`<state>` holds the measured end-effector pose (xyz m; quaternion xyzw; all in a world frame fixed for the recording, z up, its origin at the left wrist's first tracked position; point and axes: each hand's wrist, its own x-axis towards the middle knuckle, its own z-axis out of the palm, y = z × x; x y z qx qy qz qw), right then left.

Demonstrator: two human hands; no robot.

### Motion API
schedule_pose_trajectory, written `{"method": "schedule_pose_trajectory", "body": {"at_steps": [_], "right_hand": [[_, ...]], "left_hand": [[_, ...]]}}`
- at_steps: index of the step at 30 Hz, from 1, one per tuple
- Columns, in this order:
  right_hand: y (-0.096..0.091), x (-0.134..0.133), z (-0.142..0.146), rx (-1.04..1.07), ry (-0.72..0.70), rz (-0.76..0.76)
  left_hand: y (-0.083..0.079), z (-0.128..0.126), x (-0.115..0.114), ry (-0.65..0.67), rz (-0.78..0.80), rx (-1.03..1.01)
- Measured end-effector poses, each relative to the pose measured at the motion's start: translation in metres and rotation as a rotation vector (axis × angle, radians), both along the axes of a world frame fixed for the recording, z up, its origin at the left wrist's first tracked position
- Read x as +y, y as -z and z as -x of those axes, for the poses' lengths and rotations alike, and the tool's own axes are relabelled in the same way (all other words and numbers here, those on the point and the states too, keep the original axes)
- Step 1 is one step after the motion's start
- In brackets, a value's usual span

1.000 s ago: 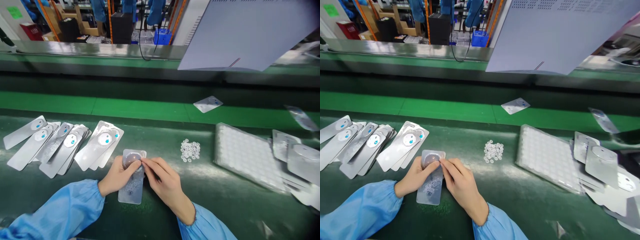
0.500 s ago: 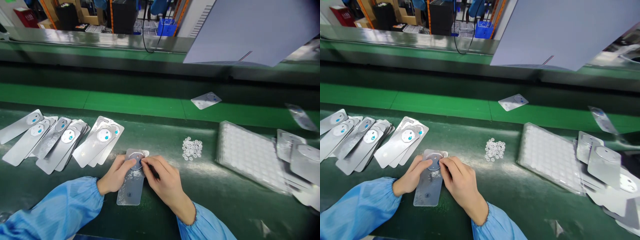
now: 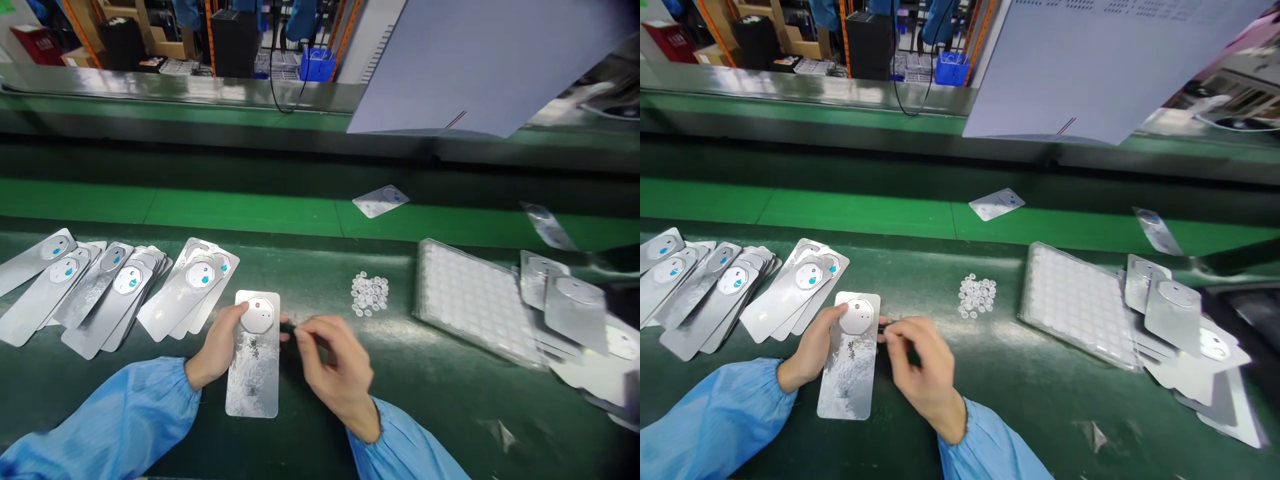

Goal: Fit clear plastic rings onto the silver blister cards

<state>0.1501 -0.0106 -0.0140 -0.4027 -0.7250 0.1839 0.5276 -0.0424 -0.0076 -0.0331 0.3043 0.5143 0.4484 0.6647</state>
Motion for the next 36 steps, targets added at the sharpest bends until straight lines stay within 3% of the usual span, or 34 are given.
{"method": "schedule_pose_trajectory", "body": {"at_steps": [3,5,6,8,10,12,14,16,17,19,21,23,25,28,31,34,36], "right_hand": [[-0.009,-0.027,-0.064,0.306,0.382,0.244],[-0.006,-0.055,-0.133,0.509,0.659,0.302],[-0.001,-0.073,-0.170,0.547,0.727,0.344],[0.013,-0.110,-0.237,0.384,0.864,0.568],[0.030,-0.141,-0.280,0.112,1.123,0.669],[0.044,-0.154,-0.293,-0.088,1.318,0.647],[0.049,-0.146,-0.275,-0.244,1.379,0.474],[0.043,-0.119,-0.238,-0.384,1.259,0.229],[0.038,-0.100,-0.215,-0.399,1.110,0.142],[0.028,-0.058,-0.171,-0.396,0.696,0.101],[0.024,-0.017,-0.139,-0.434,0.446,0.111],[0.024,0.012,-0.123,-0.504,0.346,0.118],[0.027,0.022,-0.118,-0.567,0.312,0.114],[0.031,-0.003,-0.121,-0.656,0.232,0.098],[0.032,-0.060,-0.122,-0.706,0.056,0.093],[0.035,-0.112,-0.121,-0.639,-0.150,0.088],[0.040,-0.133,-0.120,-0.580,-0.215,0.082]], "left_hand": [[-0.016,-0.006,0.002,0.070,0.080,-0.222],[-0.023,-0.008,0.002,0.045,0.096,-0.243],[-0.025,-0.009,0.002,0.026,0.107,-0.234],[-0.026,-0.008,0.004,-0.002,0.136,-0.206],[-0.025,-0.008,0.007,-0.015,0.166,-0.177],[-0.025,-0.010,0.009,-0.030,0.195,-0.145],[-0.026,-0.012,0.010,-0.045,0.203,-0.127],[-0.028,-0.013,0.009,-0.053,0.202,-0.117],[-0.029,-0.014,0.009,-0.051,0.203,-0.113],[-0.032,-0.014,0.008,-0.051,0.203,-0.100],[-0.033,-0.013,0.007,-0.051,0.194,-0.094],[-0.031,-0.011,0.007,-0.035,0.163,-0.104],[-0.026,-0.008,0.006,-0.012,0.130,-0.129],[-0.017,-0.005,0.005,0.006,0.105,-0.157],[-0.013,-0.006,0.004,-0.002,0.089,-0.172],[-0.017,-0.009,0.005,-0.062,0.061,-0.199],[-0.020,-0.012,0.007,-0.095,0.046,-0.203]]}}
